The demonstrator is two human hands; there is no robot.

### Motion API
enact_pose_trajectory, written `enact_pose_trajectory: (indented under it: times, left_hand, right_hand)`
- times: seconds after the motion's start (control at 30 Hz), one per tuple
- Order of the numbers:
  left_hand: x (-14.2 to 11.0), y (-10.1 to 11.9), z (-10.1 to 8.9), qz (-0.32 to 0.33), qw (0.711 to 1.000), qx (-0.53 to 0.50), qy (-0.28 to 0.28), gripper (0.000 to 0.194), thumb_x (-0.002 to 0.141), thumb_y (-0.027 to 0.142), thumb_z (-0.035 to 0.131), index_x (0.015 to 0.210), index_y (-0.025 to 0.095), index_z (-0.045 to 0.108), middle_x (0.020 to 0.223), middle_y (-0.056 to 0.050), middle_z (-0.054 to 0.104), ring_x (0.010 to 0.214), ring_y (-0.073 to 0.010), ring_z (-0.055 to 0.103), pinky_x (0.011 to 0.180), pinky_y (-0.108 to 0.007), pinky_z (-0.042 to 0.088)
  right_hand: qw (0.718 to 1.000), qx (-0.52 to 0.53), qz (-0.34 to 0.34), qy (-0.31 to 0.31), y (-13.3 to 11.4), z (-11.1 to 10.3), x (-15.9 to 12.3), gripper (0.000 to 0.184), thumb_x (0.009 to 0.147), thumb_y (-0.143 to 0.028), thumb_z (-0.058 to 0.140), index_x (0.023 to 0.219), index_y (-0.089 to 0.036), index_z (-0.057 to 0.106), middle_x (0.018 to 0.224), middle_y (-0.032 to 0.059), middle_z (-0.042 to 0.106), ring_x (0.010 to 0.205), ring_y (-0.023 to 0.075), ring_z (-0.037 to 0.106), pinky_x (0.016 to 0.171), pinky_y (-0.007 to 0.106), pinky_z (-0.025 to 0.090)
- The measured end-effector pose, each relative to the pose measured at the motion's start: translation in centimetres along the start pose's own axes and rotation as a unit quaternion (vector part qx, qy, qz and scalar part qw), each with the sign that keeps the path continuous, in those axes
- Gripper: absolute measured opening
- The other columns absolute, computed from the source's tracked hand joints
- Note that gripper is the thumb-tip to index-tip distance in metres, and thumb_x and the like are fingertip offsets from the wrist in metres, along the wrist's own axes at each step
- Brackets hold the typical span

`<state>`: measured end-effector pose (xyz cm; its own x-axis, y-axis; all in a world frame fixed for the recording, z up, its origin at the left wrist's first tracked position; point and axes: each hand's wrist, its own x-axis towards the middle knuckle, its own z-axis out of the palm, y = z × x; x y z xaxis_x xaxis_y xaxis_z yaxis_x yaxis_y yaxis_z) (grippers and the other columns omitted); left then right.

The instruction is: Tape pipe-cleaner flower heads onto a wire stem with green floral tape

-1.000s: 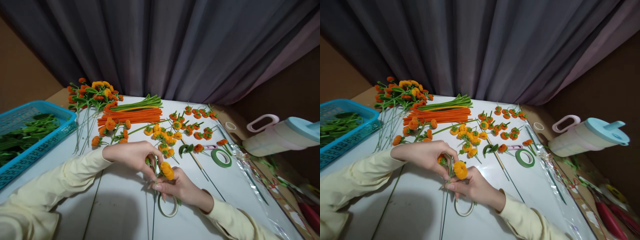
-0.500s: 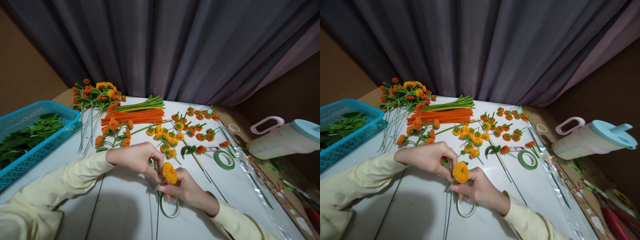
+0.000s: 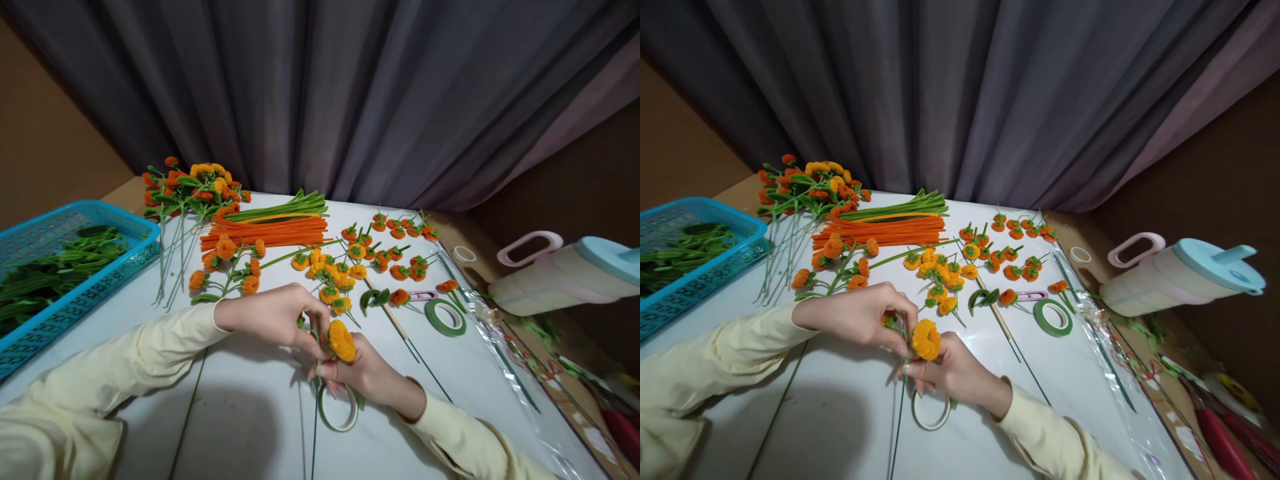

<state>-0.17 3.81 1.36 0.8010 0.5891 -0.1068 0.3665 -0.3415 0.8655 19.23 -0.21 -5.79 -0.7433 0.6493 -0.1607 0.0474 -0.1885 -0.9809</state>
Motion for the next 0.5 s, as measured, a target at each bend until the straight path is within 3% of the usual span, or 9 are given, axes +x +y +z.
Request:
enact_pose_trajectory:
  times: [0.13,0.37,0.5]
  left_hand:
    - [-0.3,0.4,0.2,-0.01,0.996,0.081,0.031,0.008,0.081,0.018,0.063,0.085,0.015,0.068,0.077,-0.001,0.069,0.069,-0.012,0.06,0.063,-0.019,0.042]
    - [-1.1,1.2,-0.1,-0.005,0.987,0.141,0.081,0.017,0.077,0.019,0.066,0.094,0.019,0.063,0.09,0.0,0.069,0.082,-0.0158,0.06,0.072,-0.023,0.043]
    - [-2.5,2.2,0.3,0.052,0.954,0.244,0.167,0.021,0.083,0.023,0.06,0.103,0.019,0.057,0.106,-0.006,0.061,0.096,-0.0201,0.055,0.085,-0.031,0.041]
  right_hand:
    - [1.0,0.007,-0.009,0.008,0.0,0.0,0.0,0.041,0.079,-0.047,0.065,0.059,-0.012,0.057,0.049,-0.0026,0.051,0.042,0.0053,0.039,0.041,0.019,0.029]
    - [0.999,0.03,-0.01,0.022,-0.1,0.4,-0.1,0.039,0.077,-0.046,0.068,0.059,-0.012,0.06,0.048,-0.0031,0.05,0.042,0.0056,0.039,0.041,0.02,0.028]
    - [0.999,0.028,-0.031,0.014,-0.3,0.4,-0.2,0.033,0.078,-0.043,0.068,0.065,-0.012,0.066,0.049,-0.0033,0.05,0.043,0.0059,0.039,0.042,0.02,0.029]
